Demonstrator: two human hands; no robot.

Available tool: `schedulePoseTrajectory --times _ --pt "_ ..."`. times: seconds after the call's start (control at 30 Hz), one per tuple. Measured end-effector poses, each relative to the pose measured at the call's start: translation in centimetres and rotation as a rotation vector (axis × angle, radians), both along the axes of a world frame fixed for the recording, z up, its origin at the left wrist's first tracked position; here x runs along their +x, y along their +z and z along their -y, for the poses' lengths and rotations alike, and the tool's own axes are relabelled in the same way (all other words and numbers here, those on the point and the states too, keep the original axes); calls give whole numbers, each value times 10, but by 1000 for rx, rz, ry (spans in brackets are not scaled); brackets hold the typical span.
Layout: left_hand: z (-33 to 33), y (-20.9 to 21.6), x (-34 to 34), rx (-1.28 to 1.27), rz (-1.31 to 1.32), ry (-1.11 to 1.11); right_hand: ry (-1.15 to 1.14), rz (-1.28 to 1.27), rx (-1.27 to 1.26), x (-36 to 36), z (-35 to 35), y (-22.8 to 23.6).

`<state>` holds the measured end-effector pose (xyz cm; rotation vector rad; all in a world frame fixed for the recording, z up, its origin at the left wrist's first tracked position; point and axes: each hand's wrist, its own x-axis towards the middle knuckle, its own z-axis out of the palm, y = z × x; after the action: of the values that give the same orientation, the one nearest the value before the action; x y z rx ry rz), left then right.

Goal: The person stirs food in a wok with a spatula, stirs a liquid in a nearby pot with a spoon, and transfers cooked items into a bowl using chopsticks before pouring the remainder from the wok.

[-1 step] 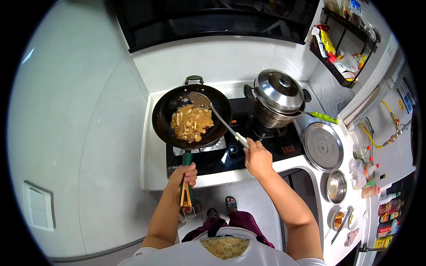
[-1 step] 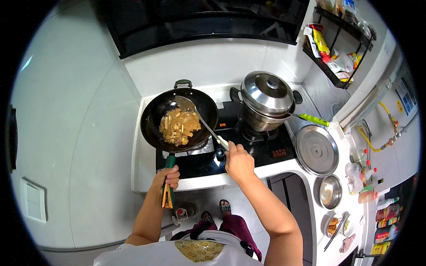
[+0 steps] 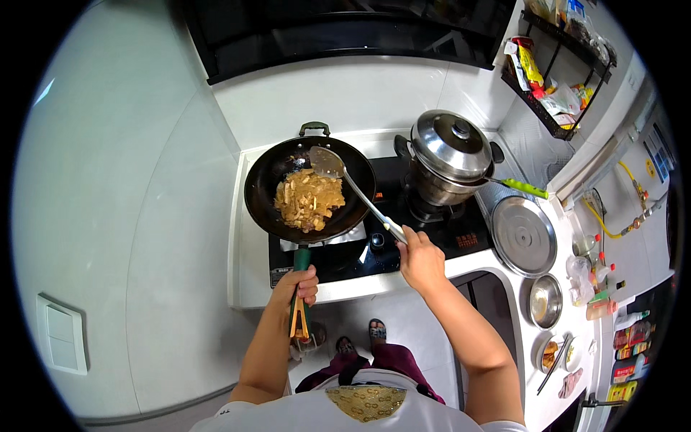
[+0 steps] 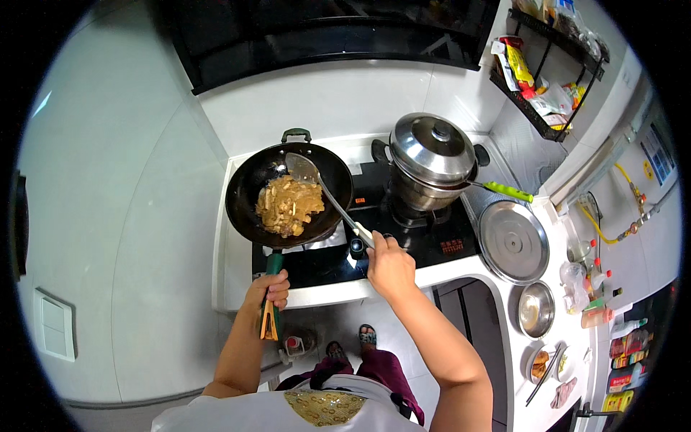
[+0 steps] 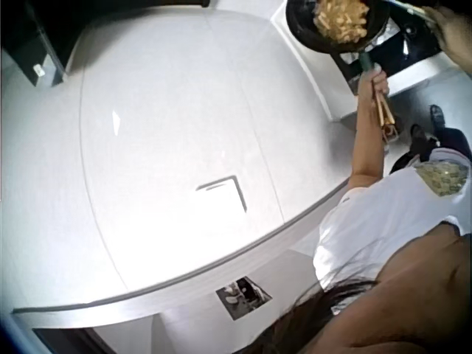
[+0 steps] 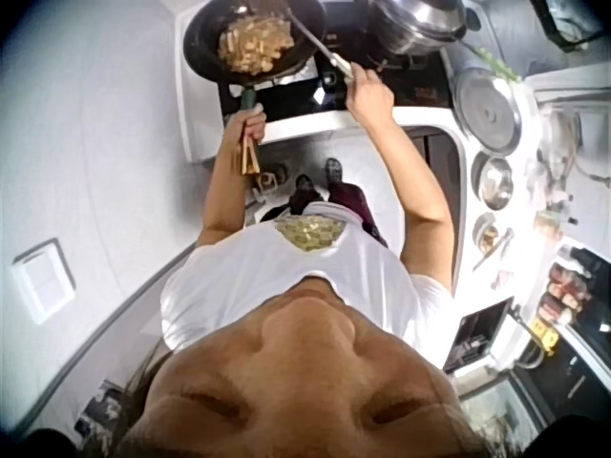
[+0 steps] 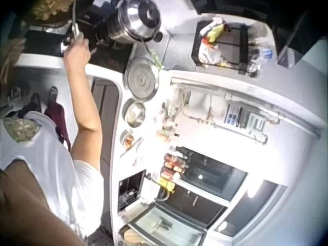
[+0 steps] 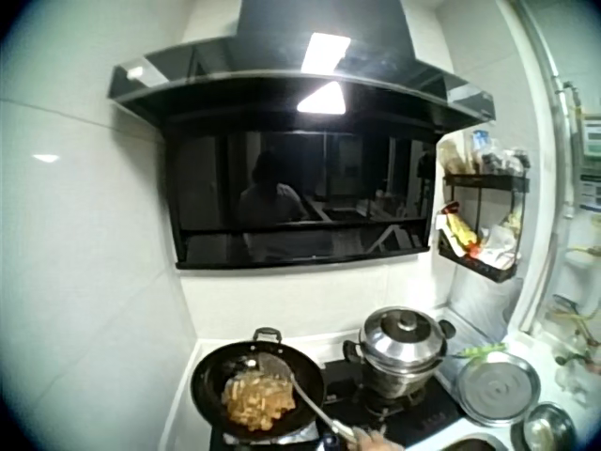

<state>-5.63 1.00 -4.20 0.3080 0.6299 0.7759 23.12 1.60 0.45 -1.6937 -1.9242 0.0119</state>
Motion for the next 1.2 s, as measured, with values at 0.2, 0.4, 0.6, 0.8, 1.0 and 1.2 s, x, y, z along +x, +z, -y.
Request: schedulePoseTrajectory --times 0.2,0.4,0.6,0.8,1.0,1.2 --pt "87 14 -1 26 -259 -45 -50 -42 -196 39 89 28" --pt "171 31 38 2 -281 -96 -112 -3 -297 108 173 58" --pt "261 41 130 30 -323 -195 -154 149 -379 201 264 84" --pt "339 70 222 27 -308 -360 -240 381 -617 290 345 128" --pt "361 100 300 43 -294 -612 -339 13 -898 418 424 186" --pt "341 91 329 95 -288 -757 -526 -827 -900 437 465 122"
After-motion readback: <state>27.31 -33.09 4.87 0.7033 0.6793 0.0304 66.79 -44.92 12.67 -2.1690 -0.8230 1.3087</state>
